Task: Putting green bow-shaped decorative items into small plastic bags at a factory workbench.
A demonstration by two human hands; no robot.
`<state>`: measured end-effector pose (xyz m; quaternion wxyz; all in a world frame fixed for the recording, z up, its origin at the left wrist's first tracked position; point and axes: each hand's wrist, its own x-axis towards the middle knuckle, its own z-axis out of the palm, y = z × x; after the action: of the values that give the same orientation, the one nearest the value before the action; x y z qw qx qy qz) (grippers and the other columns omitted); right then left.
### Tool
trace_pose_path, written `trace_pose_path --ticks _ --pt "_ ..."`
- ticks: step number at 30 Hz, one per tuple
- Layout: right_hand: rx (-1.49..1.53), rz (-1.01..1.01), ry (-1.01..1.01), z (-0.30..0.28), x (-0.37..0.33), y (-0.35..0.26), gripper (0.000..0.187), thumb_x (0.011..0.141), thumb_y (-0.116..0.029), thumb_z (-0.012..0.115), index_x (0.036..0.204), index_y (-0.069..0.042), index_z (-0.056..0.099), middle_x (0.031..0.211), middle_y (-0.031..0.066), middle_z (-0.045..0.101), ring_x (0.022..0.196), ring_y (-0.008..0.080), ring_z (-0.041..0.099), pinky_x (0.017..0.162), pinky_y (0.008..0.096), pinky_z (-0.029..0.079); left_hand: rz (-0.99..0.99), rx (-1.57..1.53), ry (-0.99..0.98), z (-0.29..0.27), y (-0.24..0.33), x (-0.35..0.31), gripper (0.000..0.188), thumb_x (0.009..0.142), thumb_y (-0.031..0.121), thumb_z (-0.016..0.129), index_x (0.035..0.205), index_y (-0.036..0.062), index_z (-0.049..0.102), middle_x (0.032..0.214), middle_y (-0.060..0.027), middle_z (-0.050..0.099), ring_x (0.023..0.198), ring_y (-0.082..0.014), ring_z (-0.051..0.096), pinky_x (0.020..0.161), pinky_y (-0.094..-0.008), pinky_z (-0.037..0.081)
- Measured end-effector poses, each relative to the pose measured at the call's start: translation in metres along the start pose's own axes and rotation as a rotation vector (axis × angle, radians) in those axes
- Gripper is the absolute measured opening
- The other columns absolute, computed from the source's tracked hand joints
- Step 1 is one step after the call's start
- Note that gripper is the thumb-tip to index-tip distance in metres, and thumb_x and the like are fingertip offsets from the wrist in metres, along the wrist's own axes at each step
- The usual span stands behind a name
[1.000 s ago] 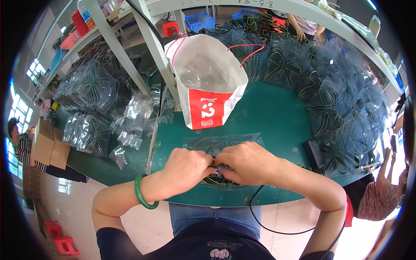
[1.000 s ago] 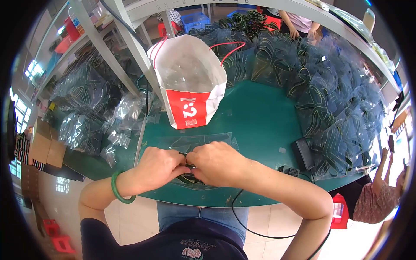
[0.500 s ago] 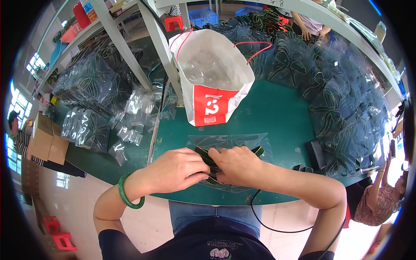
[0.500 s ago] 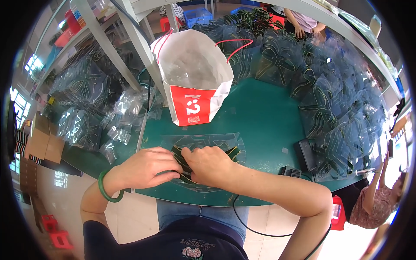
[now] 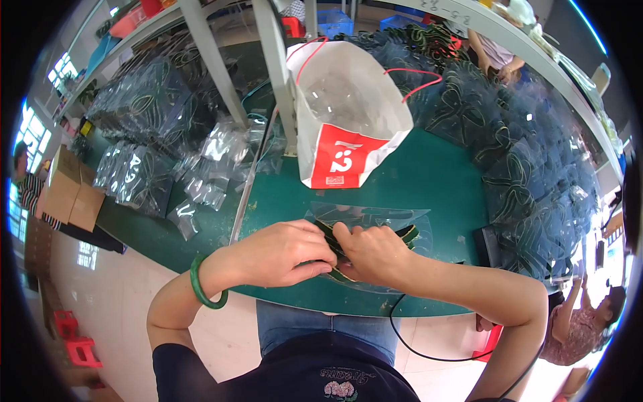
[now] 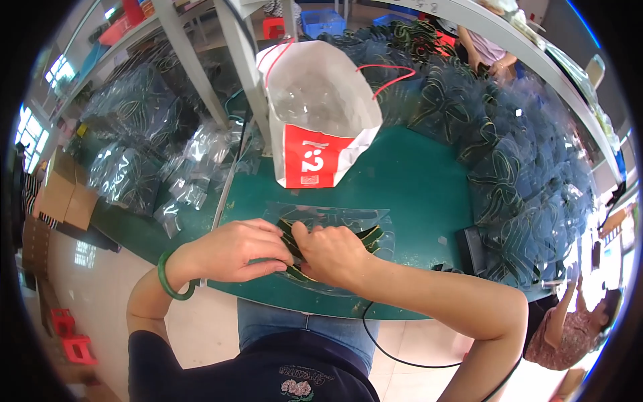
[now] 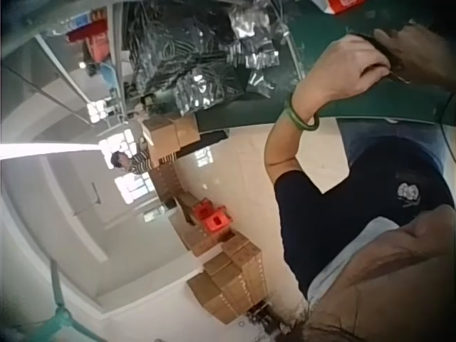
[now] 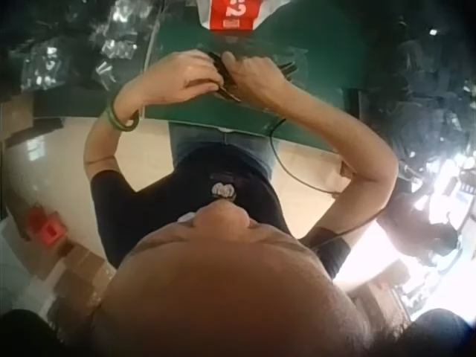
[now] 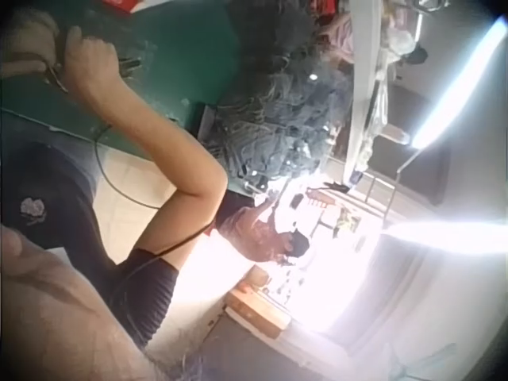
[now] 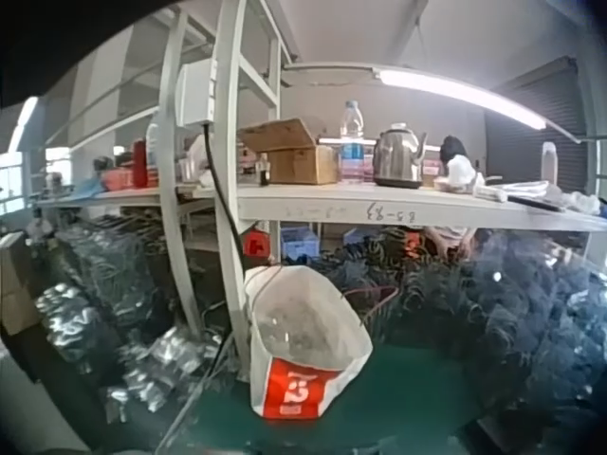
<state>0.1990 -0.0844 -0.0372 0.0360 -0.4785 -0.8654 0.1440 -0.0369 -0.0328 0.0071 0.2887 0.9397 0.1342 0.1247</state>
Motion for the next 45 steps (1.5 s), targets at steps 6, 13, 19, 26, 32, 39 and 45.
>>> trace_pose_path --ticks 6,13,19,26,32,39,45 --pt "-0.066 -0.031 0.077 -0.002 -0.002 -0.003 0.042 0.093 -0.034 0.077 0.106 -0.005 0.05 0.08 0.0166 0.071 0.063 0.0388 0.074 0.054 0.0492 0.059 0.111 -0.105 0.052 0.0 -0.001 -0.006 0.02 0.099 0.022 0.075 0.109 0.0042 0.077 0.109 -0.013 0.076 0.105 -0.0331 0.071 0.119 -0.0489 0.047" --pt "0.302 -0.002 -0.217 -0.048 -0.012 0.003 0.044 0.087 -0.026 0.087 0.115 -0.005 0.059 0.098 0.0185 0.074 0.086 0.0379 0.076 0.077 0.0472 0.059 0.204 -0.056 0.263 0.029 -0.014 -0.023 0.008 0.093 0.014 0.081 0.096 0.0067 0.078 0.108 -0.0066 0.073 0.115 -0.0271 0.07 0.125 -0.0565 0.04" --pt "0.322 -0.114 0.029 -0.029 -0.003 -0.005 0.034 0.091 -0.018 0.085 0.112 -0.006 0.062 0.098 0.0136 0.073 0.085 0.0335 0.075 0.074 0.0425 0.06 0.137 0.057 0.451 0.035 -0.004 -0.036 0.01 0.09 0.012 0.084 0.098 0.0095 0.08 0.116 -0.0035 0.075 0.123 -0.0264 0.069 0.124 -0.0601 0.041" --pt "0.35 -0.107 0.408 -0.124 0.041 0.017 0.013 0.096 -0.013 0.08 0.1 -0.002 0.077 0.086 0.008 0.078 0.078 0.0145 0.074 0.071 0.0314 0.059 -0.099 0.096 0.594 0.037 0.018 -0.094 0.035 0.084 0.014 0.088 0.118 0.0099 0.08 0.154 -0.0173 0.061 0.14 -0.0392 0.059 0.123 -0.057 0.04" --pt "0.115 0.138 0.308 -0.088 0.175 0.149 0.031 0.096 -0.03 0.075 0.114 -0.006 0.081 0.107 0.0196 0.08 0.096 0.0351 0.076 0.086 0.0447 0.059 -0.361 -0.432 1.161 0.09 0.028 -0.114 0.025 0.096 -0.001 0.073 0.121 -0.0059 0.073 0.141 -0.0218 0.065 0.127 -0.0288 0.065 0.109 -0.0407 0.053" --pt "0.001 0.27 0.069 0.033 0.244 0.241 0.035 0.092 -0.03 0.075 0.119 -0.009 0.079 0.121 0.0234 0.076 0.112 0.0442 0.071 0.098 0.0493 0.058 -0.455 -0.426 1.08 0.101 0.038 -0.128 0.015 0.101 -0.003 0.067 0.113 -0.0072 0.075 0.113 -0.0168 0.076 0.107 -0.0223 0.073 0.098 -0.0345 0.058" --pt "-0.156 0.26 0.075 0.016 0.201 0.266 0.032 0.098 -0.027 0.062 0.112 -0.006 0.082 0.117 0.0246 0.078 0.106 0.0409 0.076 0.093 0.0526 0.059 -0.519 -0.493 1.045 0.106 0.024 -0.127 0.013 0.101 0.0 0.069 0.11 -0.0061 0.077 0.107 -0.015 0.078 0.098 -0.0206 0.076 0.092 -0.0312 0.059"
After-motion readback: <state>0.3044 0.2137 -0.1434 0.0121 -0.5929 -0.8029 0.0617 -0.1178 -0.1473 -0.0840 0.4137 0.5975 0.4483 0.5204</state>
